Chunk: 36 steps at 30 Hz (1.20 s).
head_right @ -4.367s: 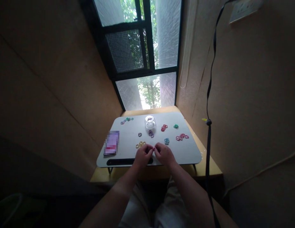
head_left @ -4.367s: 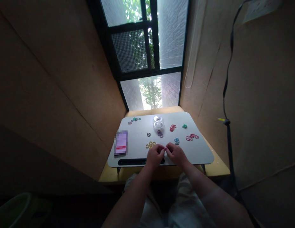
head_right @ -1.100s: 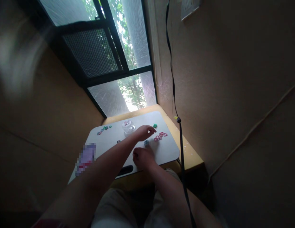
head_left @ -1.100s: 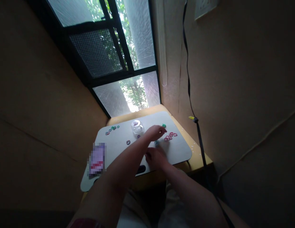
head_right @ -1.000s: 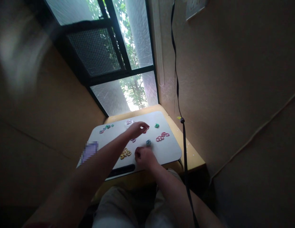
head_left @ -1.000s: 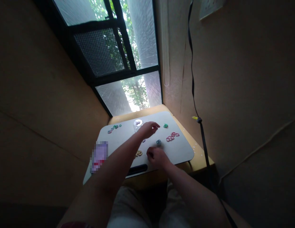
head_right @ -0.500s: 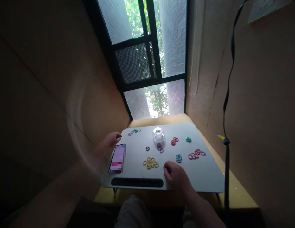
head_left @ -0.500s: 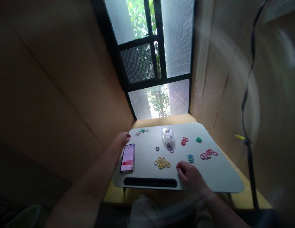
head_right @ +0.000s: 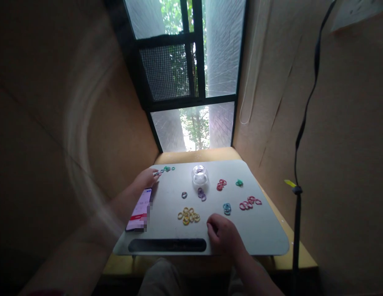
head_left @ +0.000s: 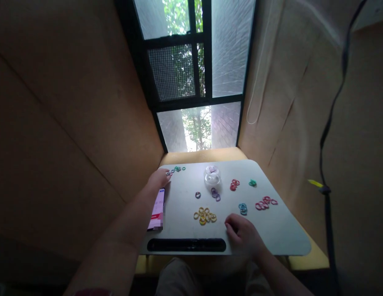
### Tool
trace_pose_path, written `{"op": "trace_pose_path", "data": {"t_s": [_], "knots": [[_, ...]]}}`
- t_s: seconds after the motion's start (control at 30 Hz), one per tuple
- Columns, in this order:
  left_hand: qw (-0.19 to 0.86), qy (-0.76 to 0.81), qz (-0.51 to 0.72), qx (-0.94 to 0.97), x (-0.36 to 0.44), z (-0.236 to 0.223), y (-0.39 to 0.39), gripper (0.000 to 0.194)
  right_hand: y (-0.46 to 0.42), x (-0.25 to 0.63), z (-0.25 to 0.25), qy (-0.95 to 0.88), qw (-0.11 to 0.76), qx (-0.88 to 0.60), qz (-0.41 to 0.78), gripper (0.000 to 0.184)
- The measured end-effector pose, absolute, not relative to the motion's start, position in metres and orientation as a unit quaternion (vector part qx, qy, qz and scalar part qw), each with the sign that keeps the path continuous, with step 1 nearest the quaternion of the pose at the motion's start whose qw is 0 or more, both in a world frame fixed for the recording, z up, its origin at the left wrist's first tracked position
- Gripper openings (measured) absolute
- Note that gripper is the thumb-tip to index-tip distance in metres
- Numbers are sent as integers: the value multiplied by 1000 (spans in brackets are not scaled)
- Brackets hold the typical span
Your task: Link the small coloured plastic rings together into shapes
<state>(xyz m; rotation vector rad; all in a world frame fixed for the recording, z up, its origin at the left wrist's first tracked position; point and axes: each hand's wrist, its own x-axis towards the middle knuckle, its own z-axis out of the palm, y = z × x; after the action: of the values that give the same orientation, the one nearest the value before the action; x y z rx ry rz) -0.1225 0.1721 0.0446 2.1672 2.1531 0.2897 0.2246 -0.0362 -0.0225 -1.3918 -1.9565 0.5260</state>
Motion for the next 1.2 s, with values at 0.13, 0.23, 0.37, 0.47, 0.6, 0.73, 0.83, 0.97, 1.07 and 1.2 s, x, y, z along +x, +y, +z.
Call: {"op": "trace_pose_path", "data": {"t_s": [0.13, 0.23, 0.37, 0.47, 0.6, 0.73, 0.83, 0.97, 1.07, 1.2], "knots": [[39, 718, 89, 690, -115, 43, 177, 31, -36, 225, -23, -753, 331, -533, 200, 12], [40, 733, 85, 674, -113, 45, 178, 29, -36, 225, -22, -755, 330, -533, 193, 12], [40, 749, 89, 655, -116, 48, 179, 27, -38, 223, -19, -754, 330, -534, 195, 11], [32, 759, 106, 641, -122, 52, 179, 26, -38, 223, -18, -751, 332, -537, 194, 10], [32, 763, 189, 618, -127, 69, 170, 26, -35, 224, -22, -752, 332, -534, 198, 12], [79, 710, 319, 622, -108, 92, 133, 28, -32, 225, -27, -753, 334, -531, 197, 13], [147, 630, 365, 670, -76, 95, 80, 28, -34, 224, -25, -751, 345, -526, 199, 12], [226, 549, 364, 717, -29, 69, 4, 22, -34, 225, -17, -756, 350, -500, 237, 8], [260, 542, 354, 717, 4, 40, -34, 15, -29, 227, -14, -740, 360, -482, 299, 18], [270, 526, 353, 725, 40, 10, -52, 5, -25, 226, -16, -740, 365, -442, 353, 19]]}}
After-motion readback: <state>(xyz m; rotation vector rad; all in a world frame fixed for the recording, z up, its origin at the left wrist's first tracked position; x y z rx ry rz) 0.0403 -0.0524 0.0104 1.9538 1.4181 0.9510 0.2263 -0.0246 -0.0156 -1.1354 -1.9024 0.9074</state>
